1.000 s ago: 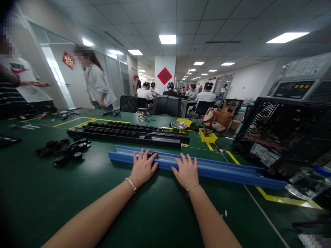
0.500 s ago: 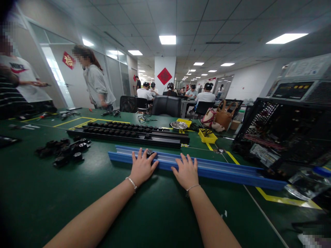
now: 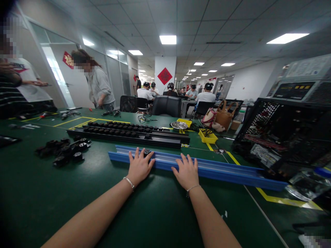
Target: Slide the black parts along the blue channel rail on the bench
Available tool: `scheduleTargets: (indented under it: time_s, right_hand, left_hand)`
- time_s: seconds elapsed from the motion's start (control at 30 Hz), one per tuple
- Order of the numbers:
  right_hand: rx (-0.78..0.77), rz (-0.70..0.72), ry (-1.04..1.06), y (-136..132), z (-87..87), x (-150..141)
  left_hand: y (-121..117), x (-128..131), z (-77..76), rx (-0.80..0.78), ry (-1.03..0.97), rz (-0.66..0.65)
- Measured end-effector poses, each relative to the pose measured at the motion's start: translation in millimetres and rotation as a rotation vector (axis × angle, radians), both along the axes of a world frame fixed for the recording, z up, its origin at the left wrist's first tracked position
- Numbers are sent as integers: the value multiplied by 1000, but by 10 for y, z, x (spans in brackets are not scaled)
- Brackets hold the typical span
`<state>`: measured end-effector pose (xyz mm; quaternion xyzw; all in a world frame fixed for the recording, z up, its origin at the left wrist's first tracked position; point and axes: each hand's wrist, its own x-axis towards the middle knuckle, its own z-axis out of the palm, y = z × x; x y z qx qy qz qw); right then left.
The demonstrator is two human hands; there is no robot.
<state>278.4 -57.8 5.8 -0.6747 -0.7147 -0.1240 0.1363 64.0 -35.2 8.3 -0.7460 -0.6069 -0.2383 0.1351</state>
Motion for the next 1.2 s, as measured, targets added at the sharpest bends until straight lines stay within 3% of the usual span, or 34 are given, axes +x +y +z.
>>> scheduleTargets:
  time_s: [1.2]
  right_hand:
    - [31, 9, -6, 17, -24, 12]
  left_hand:
    - [43, -61, -19, 9, -42, 18]
